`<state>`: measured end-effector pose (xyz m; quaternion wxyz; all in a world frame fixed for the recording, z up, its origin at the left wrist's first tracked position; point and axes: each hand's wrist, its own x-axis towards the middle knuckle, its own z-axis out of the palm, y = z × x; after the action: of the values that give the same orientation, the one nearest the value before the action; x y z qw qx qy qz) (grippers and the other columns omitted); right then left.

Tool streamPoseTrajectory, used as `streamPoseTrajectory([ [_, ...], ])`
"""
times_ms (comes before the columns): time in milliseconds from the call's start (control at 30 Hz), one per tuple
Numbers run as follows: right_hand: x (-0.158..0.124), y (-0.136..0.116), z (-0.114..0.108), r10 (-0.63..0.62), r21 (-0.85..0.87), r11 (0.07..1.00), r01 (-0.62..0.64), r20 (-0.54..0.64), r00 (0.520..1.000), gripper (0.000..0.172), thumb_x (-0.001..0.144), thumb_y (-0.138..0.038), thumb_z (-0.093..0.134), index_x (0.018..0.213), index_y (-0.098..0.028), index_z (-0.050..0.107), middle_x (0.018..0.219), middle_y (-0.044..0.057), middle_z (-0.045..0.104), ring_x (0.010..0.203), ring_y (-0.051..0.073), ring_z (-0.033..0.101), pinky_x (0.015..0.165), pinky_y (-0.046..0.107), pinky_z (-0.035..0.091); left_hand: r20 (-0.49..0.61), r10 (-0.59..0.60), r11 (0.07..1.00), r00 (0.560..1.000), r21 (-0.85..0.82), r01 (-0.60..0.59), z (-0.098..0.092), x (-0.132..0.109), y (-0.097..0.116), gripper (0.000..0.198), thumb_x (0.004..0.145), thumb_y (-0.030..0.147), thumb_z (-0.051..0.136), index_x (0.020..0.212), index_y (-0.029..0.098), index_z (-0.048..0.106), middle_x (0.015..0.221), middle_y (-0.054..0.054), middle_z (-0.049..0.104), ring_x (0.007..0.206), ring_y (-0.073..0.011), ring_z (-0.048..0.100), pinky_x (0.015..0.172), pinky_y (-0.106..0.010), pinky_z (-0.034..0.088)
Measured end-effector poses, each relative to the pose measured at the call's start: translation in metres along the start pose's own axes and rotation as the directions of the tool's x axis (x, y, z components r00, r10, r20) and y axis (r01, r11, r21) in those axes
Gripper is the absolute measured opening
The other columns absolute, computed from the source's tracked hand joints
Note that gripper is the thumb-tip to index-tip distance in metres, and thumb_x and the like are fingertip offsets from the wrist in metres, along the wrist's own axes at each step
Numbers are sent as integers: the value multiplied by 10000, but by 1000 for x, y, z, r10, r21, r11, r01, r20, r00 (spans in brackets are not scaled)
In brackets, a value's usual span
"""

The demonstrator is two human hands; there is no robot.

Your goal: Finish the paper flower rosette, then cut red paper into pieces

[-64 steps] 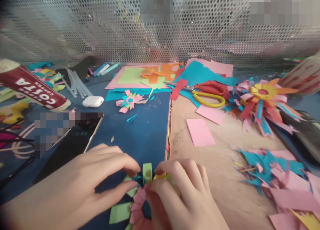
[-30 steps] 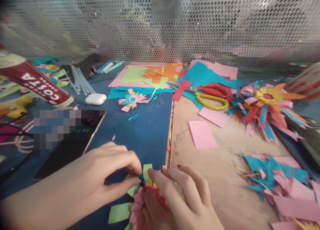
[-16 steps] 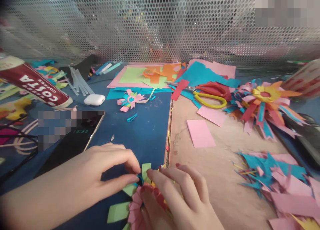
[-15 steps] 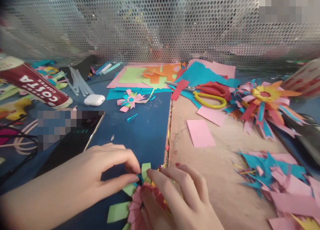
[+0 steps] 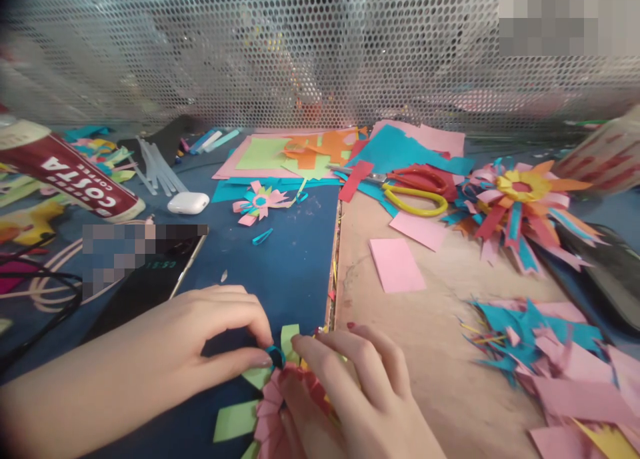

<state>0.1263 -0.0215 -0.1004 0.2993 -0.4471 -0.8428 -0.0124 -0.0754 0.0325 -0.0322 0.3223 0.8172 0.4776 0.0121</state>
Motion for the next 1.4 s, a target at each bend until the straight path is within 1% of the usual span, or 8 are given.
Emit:
streamPoseTrajectory([
  [267,-7,5,4,-55,15,998,55,49,997,326,726,-308,659,1050,-330,628,1023,-5,654,950,178,573,819,307,487,46,15,1000,999,11,-16,2,5,-2,156,815,321,549,702,219,586,781,47,585,772,-123,515,681,-217,352],
  [467,-5,6,2,-95,15,995,95,81,992,320,713,-327,671,1029,-361,633,1064,-33,638,973,179,550,823,301,478,27,19,1000,999,20,-19,5,6,-4,182,818,349,540,694,222,580,769,51,580,759,-119,513,668,-219,339],
  [600,-7,6,2,-81,17,997,80,43,996,310,713,-316,677,1020,-340,637,1031,-24,649,974,186,548,827,303,467,-13,11,1000,1000,7,-11,0,8,-5,289,826,456,481,698,221,591,768,44,589,714,-117,526,649,-224,350],
  [767,-6,5,-4,-138,54,989,136,51,989,255,713,-311,682,963,-337,641,1021,-21,646,980,188,552,839,321,454,-196,-63,995,979,58,75,-16,15,-15,401,832,521,405,669,204,587,725,33,595,645,-121,537,598,-229,357],
  [867,-4,4,-7,-169,53,984,167,26,985,182,717,-262,677,888,-318,646,996,-28,650,948,177,562,838,320,442,-404,-41,976,914,178,122,-24,23,-29,350,859,443,394,720,196,598,761,9,606,707,-150,560,628,-242,365],
  [967,1,0,-8,-188,41,981,190,-41,981,161,710,-208,674,845,-290,642,960,-28,657,918,173,562,821,319,429,-524,-15,948,851,264,179,-28,33,-46,216,843,326,446,814,192,614,858,-13,615,743,-167,570,638,-253,371],
  [1200,9,-11,-6,-202,82,971,223,-213,956,123,707,-92,610,736,-212,603,874,1,653,826,165,541,797,345,396,-481,9,957,877,258,132,-27,47,-65,187,763,367,569,800,203,651,927,-34,613,695,-167,584,613,-249,405],
  [1400,11,-18,-14,-207,138,962,238,-205,957,110,725,-118,567,795,-188,615,895,43,628,870,188,512,806,372,386,-469,-1,959,883,251,134,-22,45,-59,128,761,310,574,758,209,653,814,-27,623,668,-170,591,585,-247,396],
])
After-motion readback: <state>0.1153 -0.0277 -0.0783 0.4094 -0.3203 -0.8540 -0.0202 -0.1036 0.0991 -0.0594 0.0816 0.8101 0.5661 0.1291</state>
